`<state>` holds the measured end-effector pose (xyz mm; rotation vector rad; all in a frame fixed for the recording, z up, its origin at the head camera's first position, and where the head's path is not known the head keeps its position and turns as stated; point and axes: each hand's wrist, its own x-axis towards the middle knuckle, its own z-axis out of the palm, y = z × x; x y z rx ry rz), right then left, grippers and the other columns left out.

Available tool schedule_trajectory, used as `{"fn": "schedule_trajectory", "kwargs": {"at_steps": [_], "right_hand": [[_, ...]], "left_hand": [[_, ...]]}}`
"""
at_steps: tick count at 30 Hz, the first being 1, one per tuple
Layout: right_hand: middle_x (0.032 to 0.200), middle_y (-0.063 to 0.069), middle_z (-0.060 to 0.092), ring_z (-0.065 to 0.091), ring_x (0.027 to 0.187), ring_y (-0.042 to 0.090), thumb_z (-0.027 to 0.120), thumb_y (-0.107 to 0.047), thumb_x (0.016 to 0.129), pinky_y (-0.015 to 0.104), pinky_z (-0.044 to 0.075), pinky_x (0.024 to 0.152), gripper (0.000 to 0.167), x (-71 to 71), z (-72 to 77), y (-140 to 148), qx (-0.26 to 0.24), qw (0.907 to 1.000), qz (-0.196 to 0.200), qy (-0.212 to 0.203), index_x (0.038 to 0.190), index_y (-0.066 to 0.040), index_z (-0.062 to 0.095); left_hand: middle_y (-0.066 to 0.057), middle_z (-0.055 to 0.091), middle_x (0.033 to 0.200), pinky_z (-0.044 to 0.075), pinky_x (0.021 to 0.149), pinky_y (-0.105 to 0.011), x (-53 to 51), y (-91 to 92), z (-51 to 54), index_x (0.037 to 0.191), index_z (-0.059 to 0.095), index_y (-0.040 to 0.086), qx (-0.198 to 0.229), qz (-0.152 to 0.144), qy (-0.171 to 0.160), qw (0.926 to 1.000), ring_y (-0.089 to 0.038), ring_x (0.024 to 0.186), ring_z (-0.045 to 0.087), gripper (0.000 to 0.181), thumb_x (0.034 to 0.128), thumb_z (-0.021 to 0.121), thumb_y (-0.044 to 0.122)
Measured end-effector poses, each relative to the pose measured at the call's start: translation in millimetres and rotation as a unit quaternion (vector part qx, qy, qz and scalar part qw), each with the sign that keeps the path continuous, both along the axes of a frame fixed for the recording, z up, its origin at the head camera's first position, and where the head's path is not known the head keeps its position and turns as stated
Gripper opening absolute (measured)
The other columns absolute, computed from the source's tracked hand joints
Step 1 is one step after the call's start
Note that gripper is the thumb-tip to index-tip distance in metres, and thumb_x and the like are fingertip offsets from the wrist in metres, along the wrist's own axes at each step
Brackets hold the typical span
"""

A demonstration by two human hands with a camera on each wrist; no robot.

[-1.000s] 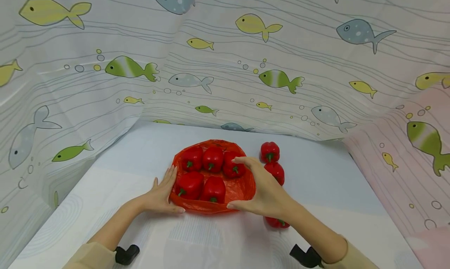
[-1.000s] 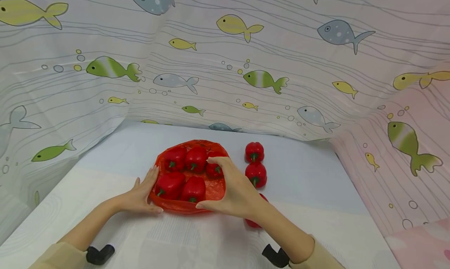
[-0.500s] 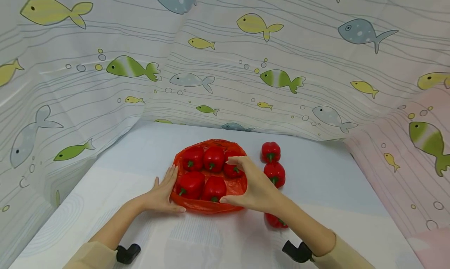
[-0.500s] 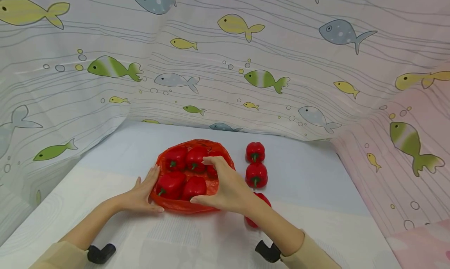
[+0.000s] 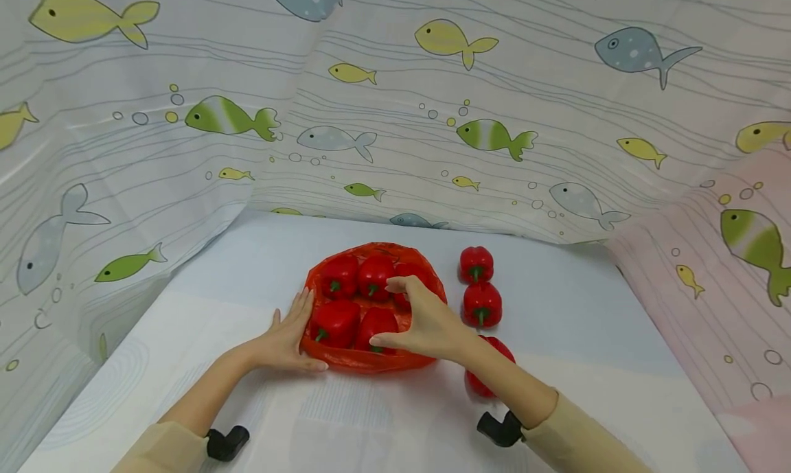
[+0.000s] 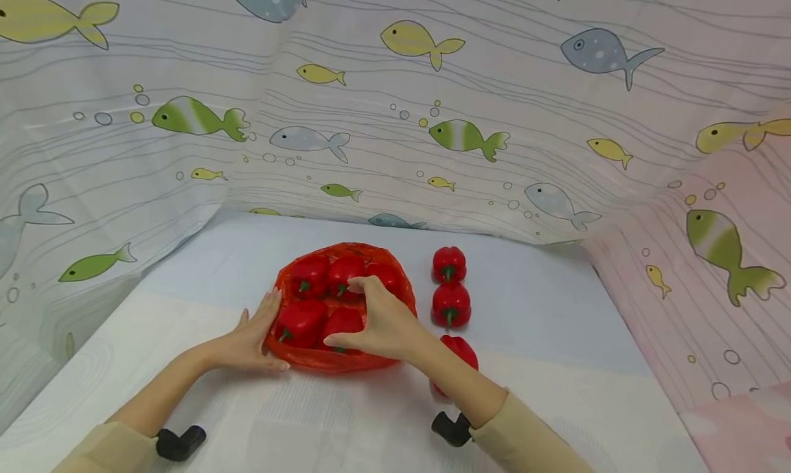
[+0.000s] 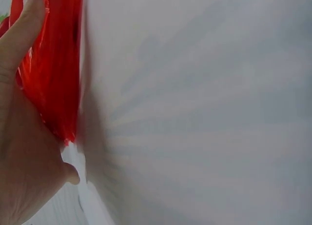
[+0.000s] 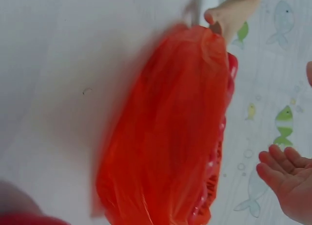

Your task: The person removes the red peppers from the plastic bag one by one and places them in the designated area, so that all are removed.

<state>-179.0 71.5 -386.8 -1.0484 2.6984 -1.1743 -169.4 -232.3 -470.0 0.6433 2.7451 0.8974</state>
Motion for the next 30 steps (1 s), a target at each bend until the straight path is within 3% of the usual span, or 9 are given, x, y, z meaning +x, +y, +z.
{"fn": "schedule_trajectory", "kwargs": {"at_steps": [4, 10, 17, 30], "right_hand": [[0.133, 0.003, 0.050, 0.049, 0.123, 0.020, 0.081, -0.047, 0.073, 0.038, 0.049, 0.094, 0.084, -2.1, -11.2, -8.1, 0.043, 0.9982, -0.010, -0.042, 0.135, -0.008, 0.041], [0.133, 0.009, 0.049, 0.053, 0.118, 0.022, 0.079, -0.051, 0.074, 0.039, 0.052, 0.090, 0.088, -5.9, -27.2, -19.7, 0.087, 0.9942, -0.030, -0.055, 0.137, -0.004, 0.040], [0.134, 0.012, 0.049, 0.052, 0.119, 0.023, 0.078, -0.052, 0.074, 0.042, 0.052, 0.088, 0.090, -10.2, -42.5, -27.8, 0.090, 0.9929, -0.041, -0.066, 0.139, -0.002, 0.039], [0.135, 0.011, 0.050, 0.050, 0.121, 0.025, 0.076, -0.050, 0.078, 0.043, 0.051, 0.091, 0.088, -9.3, -49.8, -34.9, 0.098, 0.9879, -0.056, -0.107, 0.142, -0.002, 0.038]], "left_hand": [[-0.031, -0.009, 0.155, -0.007, 0.098, -0.077, 0.8, 0.8, 2.0, 0.148, -0.004, -0.012, 0.000, 0.002, -0.001, 1.0000, -0.047, 0.142, -0.010, 0.131, 0.0693, 0.082, 0.049], [-0.030, -0.009, 0.155, -0.007, 0.097, -0.077, 1.3, 1.5, 0.6, 0.148, -0.004, -0.011, -0.004, 0.003, 0.001, 1.0000, -0.047, 0.141, -0.010, 0.131, 0.0694, 0.081, 0.050], [-0.030, -0.011, 0.155, -0.008, 0.097, -0.077, 2.2, 1.4, 0.3, 0.148, -0.005, -0.011, 0.001, -0.003, -0.003, 1.0000, -0.047, 0.141, -0.012, 0.131, 0.0696, 0.081, 0.049], [-0.028, -0.011, 0.156, -0.009, 0.098, -0.077, 0.4, 1.2, -3.8, 0.148, -0.005, -0.010, 0.000, 0.000, -0.007, 1.0000, -0.045, 0.142, -0.012, 0.131, 0.0699, 0.079, 0.052]]}}
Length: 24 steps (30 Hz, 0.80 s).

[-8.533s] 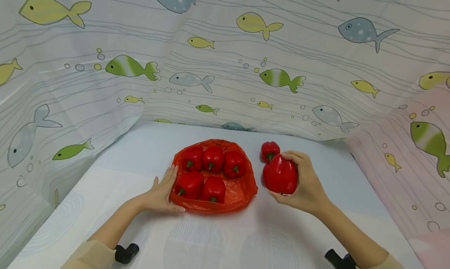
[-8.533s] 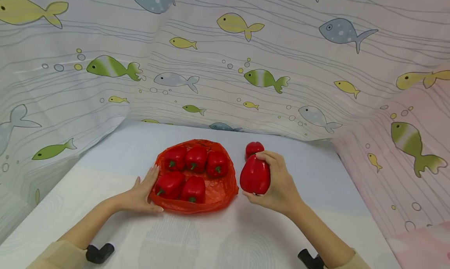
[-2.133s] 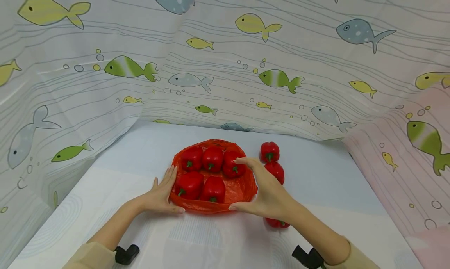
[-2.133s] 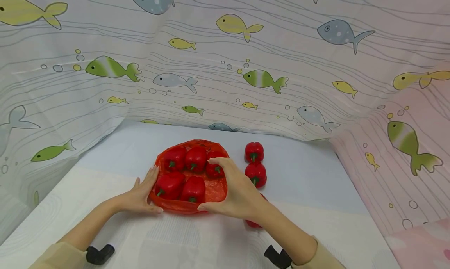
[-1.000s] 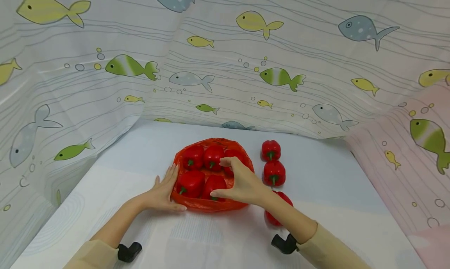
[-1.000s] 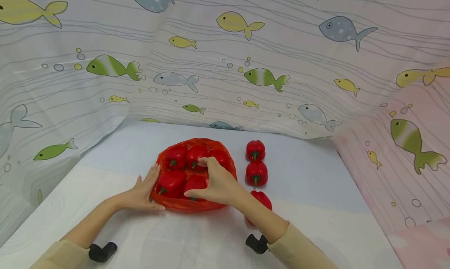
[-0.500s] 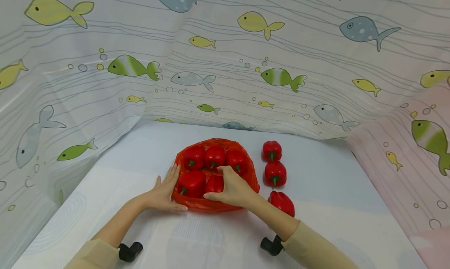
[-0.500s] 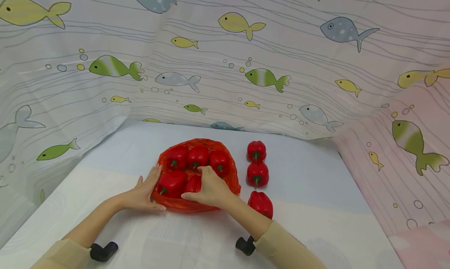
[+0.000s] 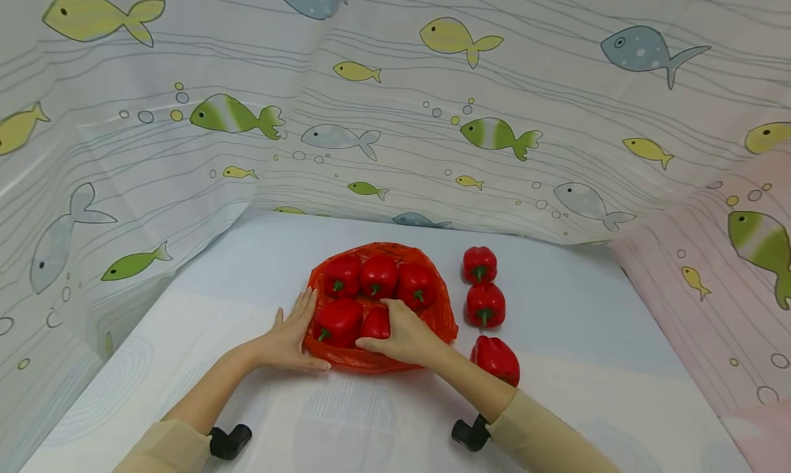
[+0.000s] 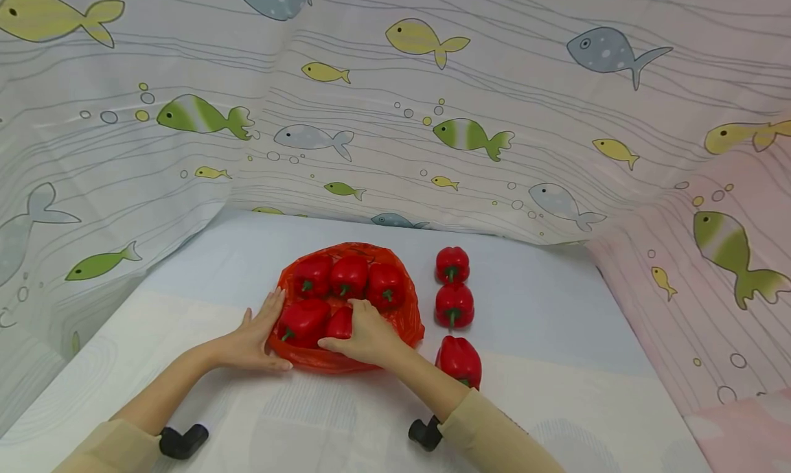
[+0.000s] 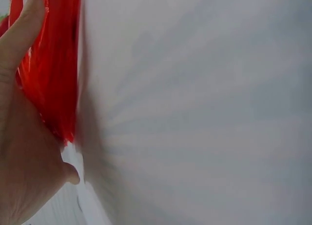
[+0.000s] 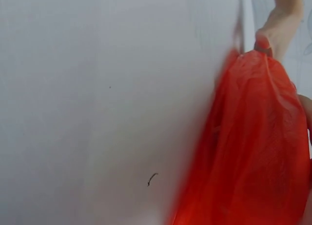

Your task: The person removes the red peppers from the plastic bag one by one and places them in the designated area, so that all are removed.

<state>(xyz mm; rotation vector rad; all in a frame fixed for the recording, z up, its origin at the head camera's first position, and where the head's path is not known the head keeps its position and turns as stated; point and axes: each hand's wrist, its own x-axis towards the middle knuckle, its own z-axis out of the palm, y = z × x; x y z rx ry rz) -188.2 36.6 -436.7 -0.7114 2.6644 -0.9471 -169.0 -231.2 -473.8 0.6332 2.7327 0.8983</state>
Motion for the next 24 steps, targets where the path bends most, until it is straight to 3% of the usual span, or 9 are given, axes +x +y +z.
{"fn": "schedule_trajectory", "kwargs": {"at_steps": [10, 18, 24], "right_hand": [[0.129, 0.013, 0.048, 0.052, 0.115, 0.027, 0.079, -0.047, 0.074, 0.044, 0.054, 0.085, 0.090, -4.0, -5.7, -2.6, -0.006, 0.9997, -0.017, -0.014, 0.140, -0.002, 0.039], [0.124, 0.009, 0.046, 0.049, 0.115, 0.022, 0.084, -0.041, 0.070, 0.038, 0.054, 0.085, 0.087, -4.7, -0.4, 1.9, -0.032, 0.9974, -0.013, 0.064, 0.136, -0.002, 0.042], [0.126, 0.004, 0.044, 0.045, 0.119, 0.018, 0.088, -0.035, 0.067, 0.037, 0.054, 0.083, 0.086, -4.8, 9.4, 10.8, -0.076, 0.9893, -0.001, 0.124, 0.133, -0.006, 0.042]], "left_hand": [[-0.028, -0.011, 0.156, -0.009, 0.098, -0.076, -2.3, -1.8, -1.9, 0.148, -0.005, -0.010, -0.002, -0.001, -0.002, 1.0000, -0.045, 0.142, -0.012, 0.131, 0.0702, 0.079, 0.052], [-0.029, -0.009, 0.156, -0.007, 0.098, -0.077, -1.7, -1.1, -0.8, 0.148, -0.005, -0.010, -0.006, 0.002, 0.004, 1.0000, -0.046, 0.142, -0.010, 0.131, 0.0699, 0.080, 0.052], [-0.031, -0.008, 0.155, -0.008, 0.096, -0.078, -1.1, -1.3, 0.6, 0.148, -0.004, -0.011, 0.010, -0.002, 0.013, 0.9999, -0.047, 0.141, -0.010, 0.131, 0.0692, 0.081, 0.050]]}}
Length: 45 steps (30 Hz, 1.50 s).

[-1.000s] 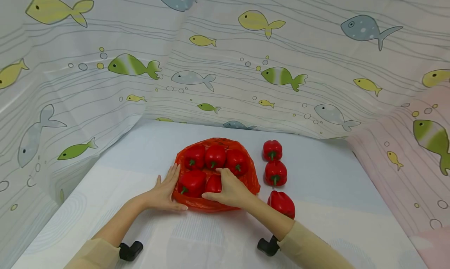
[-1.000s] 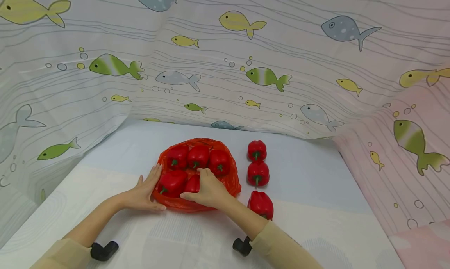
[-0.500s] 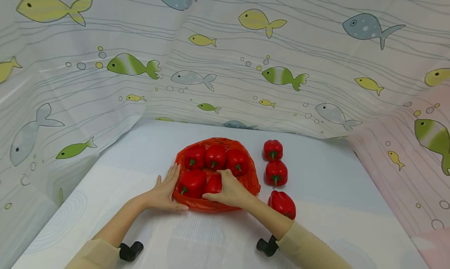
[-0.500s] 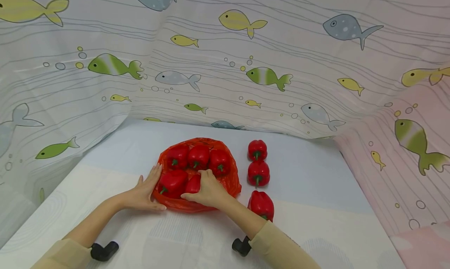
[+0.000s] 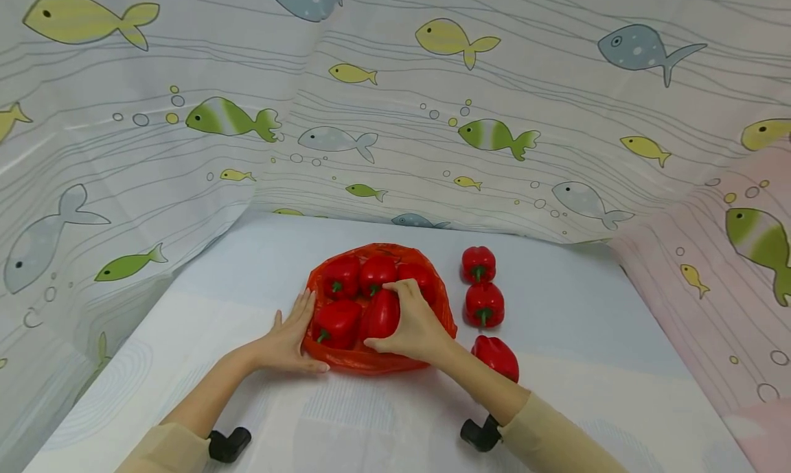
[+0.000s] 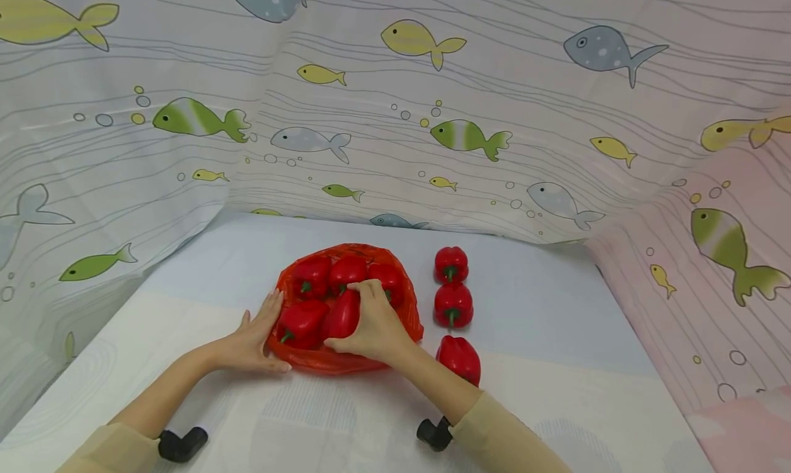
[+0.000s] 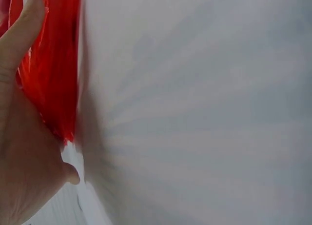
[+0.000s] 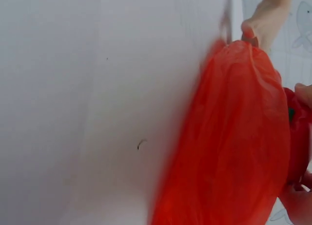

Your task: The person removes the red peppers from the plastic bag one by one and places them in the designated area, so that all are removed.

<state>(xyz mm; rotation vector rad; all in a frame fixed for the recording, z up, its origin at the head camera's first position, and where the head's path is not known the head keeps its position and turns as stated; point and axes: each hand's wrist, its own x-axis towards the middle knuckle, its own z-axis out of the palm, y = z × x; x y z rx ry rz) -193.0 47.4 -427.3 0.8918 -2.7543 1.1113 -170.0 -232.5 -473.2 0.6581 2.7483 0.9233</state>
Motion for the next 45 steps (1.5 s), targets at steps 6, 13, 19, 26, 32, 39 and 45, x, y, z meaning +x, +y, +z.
{"fn": "schedule_trajectory", "kwargs": {"at_steps": [6, 13, 19, 26, 32, 39, 45], "right_hand": [[0.128, 0.002, 0.044, 0.043, 0.122, 0.015, 0.091, -0.029, 0.062, 0.035, 0.055, 0.082, 0.087, 5.5, 11.4, 15.2, -0.034, 0.9966, -0.002, 0.074, 0.132, -0.008, 0.043], [0.130, 0.001, 0.043, 0.043, 0.123, 0.015, 0.092, -0.026, 0.061, 0.036, 0.055, 0.081, 0.089, 11.7, 24.2, 35.2, -0.061, 0.9918, 0.003, 0.112, 0.133, -0.011, 0.041], [0.131, 0.005, 0.044, 0.045, 0.122, 0.020, 0.092, -0.025, 0.059, 0.040, 0.055, 0.080, 0.092, 14.0, 34.1, 51.8, -0.072, 0.9849, 0.000, 0.157, 0.134, -0.008, 0.041], [0.132, 0.005, 0.044, 0.042, 0.123, 0.019, 0.092, -0.025, 0.058, 0.041, 0.055, 0.083, 0.093, 11.6, 38.2, 69.8, -0.071, 0.9792, -0.003, 0.190, 0.134, -0.007, 0.040], [0.131, 0.008, 0.043, 0.041, 0.124, 0.021, 0.091, -0.025, 0.058, 0.042, 0.054, 0.084, 0.093, 10.6, 42.6, 84.0, -0.076, 0.9748, 0.007, 0.210, 0.134, -0.005, 0.040], [0.130, 0.009, 0.042, 0.042, 0.124, 0.022, 0.093, -0.019, 0.057, 0.042, 0.055, 0.083, 0.097, 9.4, 47.5, 100.6, -0.083, 0.9746, 0.013, 0.208, 0.136, -0.005, 0.038], [0.130, 0.010, 0.042, 0.043, 0.123, 0.023, 0.093, -0.015, 0.055, 0.043, 0.055, 0.080, 0.099, 9.6, 52.4, 117.3, -0.075, 0.9758, 0.003, 0.205, 0.136, -0.004, 0.037]], "left_hand": [[-0.030, -0.009, 0.155, -0.008, 0.097, -0.077, -1.3, 0.5, -0.1, 0.148, -0.005, -0.011, -0.012, 0.002, -0.006, 0.9999, -0.046, 0.142, -0.011, 0.131, 0.0695, 0.081, 0.050], [-0.031, -0.009, 0.155, -0.007, 0.097, -0.078, -1.1, 1.1, -0.5, 0.148, -0.006, -0.010, -0.012, 0.002, 0.000, 0.9999, -0.046, 0.142, -0.010, 0.132, 0.0691, 0.082, 0.049], [-0.031, -0.009, 0.155, -0.007, 0.097, -0.077, -1.3, 0.7, -0.7, 0.148, -0.006, -0.011, -0.007, 0.002, -0.003, 1.0000, -0.046, 0.142, -0.010, 0.131, 0.0692, 0.082, 0.048], [-0.031, -0.009, 0.155, -0.008, 0.097, -0.077, -1.7, 0.2, -2.2, 0.148, -0.006, -0.011, -0.008, 0.003, -0.001, 1.0000, -0.046, 0.142, -0.011, 0.131, 0.0695, 0.082, 0.048], [-0.031, -0.008, 0.155, -0.008, 0.097, -0.077, -1.5, 0.6, -2.0, 0.148, -0.005, -0.011, -0.003, 0.003, -0.002, 1.0000, -0.046, 0.142, -0.010, 0.131, 0.0693, 0.082, 0.048], [-0.031, -0.008, 0.155, -0.008, 0.097, -0.077, -1.1, 1.5, -0.9, 0.148, -0.005, -0.011, -0.004, 0.003, -0.004, 1.0000, -0.046, 0.142, -0.011, 0.131, 0.0693, 0.082, 0.048], [-0.032, -0.007, 0.154, -0.008, 0.097, -0.077, -1.2, 1.6, -0.5, 0.148, -0.005, -0.011, -0.011, 0.006, -0.004, 0.9999, -0.047, 0.142, -0.010, 0.131, 0.0693, 0.082, 0.048]]}}
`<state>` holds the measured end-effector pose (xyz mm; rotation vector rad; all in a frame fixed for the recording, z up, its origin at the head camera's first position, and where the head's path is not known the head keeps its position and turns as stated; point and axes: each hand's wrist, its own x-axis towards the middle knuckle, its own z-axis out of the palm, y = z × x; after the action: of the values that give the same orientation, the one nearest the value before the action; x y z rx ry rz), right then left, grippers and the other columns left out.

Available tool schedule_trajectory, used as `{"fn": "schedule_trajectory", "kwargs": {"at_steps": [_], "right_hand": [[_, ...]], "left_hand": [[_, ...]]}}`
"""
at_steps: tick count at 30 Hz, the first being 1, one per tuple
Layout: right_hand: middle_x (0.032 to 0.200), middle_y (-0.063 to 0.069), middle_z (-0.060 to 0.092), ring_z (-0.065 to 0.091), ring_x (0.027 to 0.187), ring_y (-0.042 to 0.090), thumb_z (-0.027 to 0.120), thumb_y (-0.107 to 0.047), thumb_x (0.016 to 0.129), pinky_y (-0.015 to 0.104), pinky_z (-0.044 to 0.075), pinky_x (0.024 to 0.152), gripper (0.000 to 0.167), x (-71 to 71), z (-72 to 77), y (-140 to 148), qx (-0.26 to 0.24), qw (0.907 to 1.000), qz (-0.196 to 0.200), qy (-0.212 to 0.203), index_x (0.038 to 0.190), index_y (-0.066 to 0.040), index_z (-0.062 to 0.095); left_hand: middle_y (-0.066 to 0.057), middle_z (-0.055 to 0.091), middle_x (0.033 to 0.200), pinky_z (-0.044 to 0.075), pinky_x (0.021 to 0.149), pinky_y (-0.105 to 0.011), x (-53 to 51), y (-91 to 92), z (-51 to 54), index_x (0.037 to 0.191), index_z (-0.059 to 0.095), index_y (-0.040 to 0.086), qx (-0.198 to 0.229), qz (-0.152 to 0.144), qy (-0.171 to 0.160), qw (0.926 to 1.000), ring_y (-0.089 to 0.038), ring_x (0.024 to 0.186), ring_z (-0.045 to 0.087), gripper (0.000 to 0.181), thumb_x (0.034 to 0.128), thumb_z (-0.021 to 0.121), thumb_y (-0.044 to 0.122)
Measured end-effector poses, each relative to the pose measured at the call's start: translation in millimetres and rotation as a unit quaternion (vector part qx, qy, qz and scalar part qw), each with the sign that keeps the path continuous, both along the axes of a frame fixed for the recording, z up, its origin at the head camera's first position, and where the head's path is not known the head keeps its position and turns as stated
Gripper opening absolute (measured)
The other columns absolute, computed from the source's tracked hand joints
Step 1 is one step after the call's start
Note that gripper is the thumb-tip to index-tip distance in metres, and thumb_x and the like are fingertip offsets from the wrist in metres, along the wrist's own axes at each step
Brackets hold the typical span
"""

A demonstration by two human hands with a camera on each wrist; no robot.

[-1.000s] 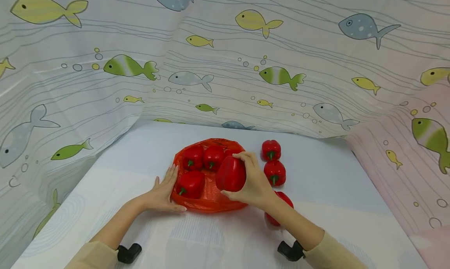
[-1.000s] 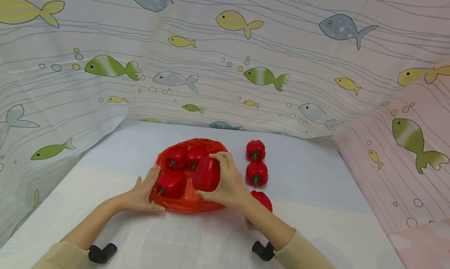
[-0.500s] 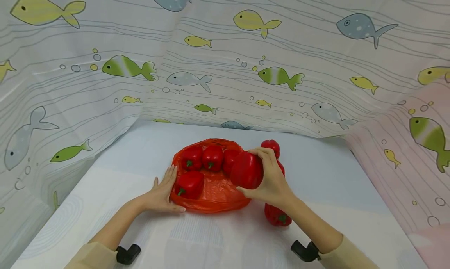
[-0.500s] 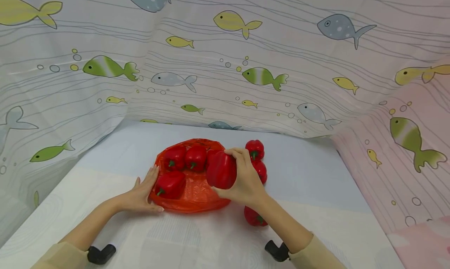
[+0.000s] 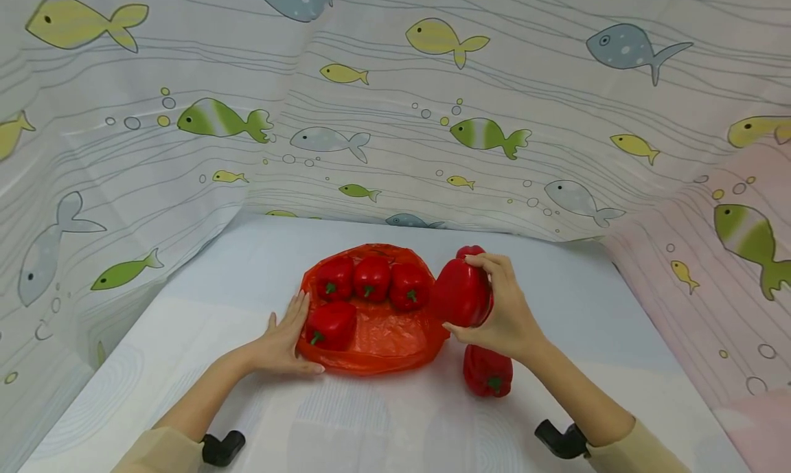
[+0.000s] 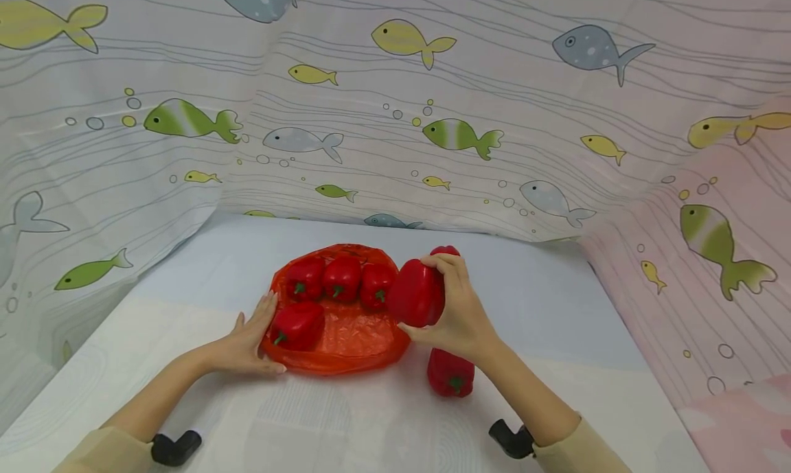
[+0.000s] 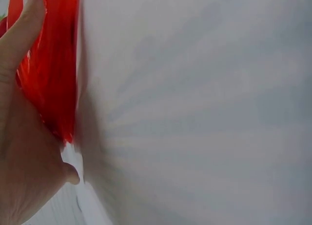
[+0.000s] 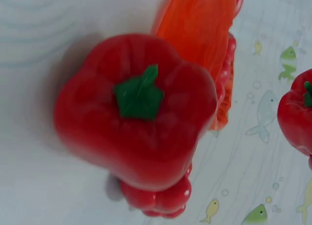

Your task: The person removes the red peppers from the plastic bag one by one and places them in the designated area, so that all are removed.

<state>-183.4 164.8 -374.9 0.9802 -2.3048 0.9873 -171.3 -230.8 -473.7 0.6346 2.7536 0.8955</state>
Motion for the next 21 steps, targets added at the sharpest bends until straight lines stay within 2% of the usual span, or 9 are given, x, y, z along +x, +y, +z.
{"fn": "schedule_trajectory", "kwargs": {"at_steps": [5, 15, 21], "right_hand": [[0.130, 0.011, 0.043, 0.045, 0.119, 0.021, 0.094, -0.013, 0.052, 0.039, 0.056, 0.076, 0.100, -2.0, 4.5, 17.4, 0.006, 0.9996, -0.024, 0.012, 0.135, -0.002, 0.039], [0.129, 0.014, 0.046, 0.045, 0.117, 0.021, 0.095, -0.012, 0.047, 0.021, 0.049, 0.080, 0.101, -9.3, 10.7, 49.9, 0.026, 0.9948, -0.073, 0.066, 0.132, 0.003, 0.042], [0.128, 0.016, 0.046, 0.045, 0.117, 0.023, 0.094, -0.009, 0.048, 0.015, 0.043, 0.082, 0.100, -17.7, 6.3, 69.2, 0.032, 0.9922, -0.099, 0.069, 0.131, 0.004, 0.041]], "left_hand": [[-0.033, -0.006, 0.154, -0.008, 0.097, -0.077, -0.3, 0.4, 0.2, 0.148, -0.005, -0.011, -0.002, 0.000, -0.001, 1.0000, -0.047, 0.141, -0.009, 0.131, 0.0689, 0.082, 0.048], [-0.033, -0.005, 0.154, -0.008, 0.097, -0.077, -0.2, 0.3, 2.0, 0.148, -0.004, -0.012, -0.003, -0.003, -0.004, 1.0000, -0.047, 0.141, -0.009, 0.131, 0.0689, 0.081, 0.049], [-0.033, -0.005, 0.154, -0.007, 0.097, -0.078, -1.7, 0.2, -1.0, 0.148, -0.003, -0.012, -0.005, -0.003, -0.001, 1.0000, -0.047, 0.141, -0.008, 0.131, 0.0688, 0.081, 0.050]]}}
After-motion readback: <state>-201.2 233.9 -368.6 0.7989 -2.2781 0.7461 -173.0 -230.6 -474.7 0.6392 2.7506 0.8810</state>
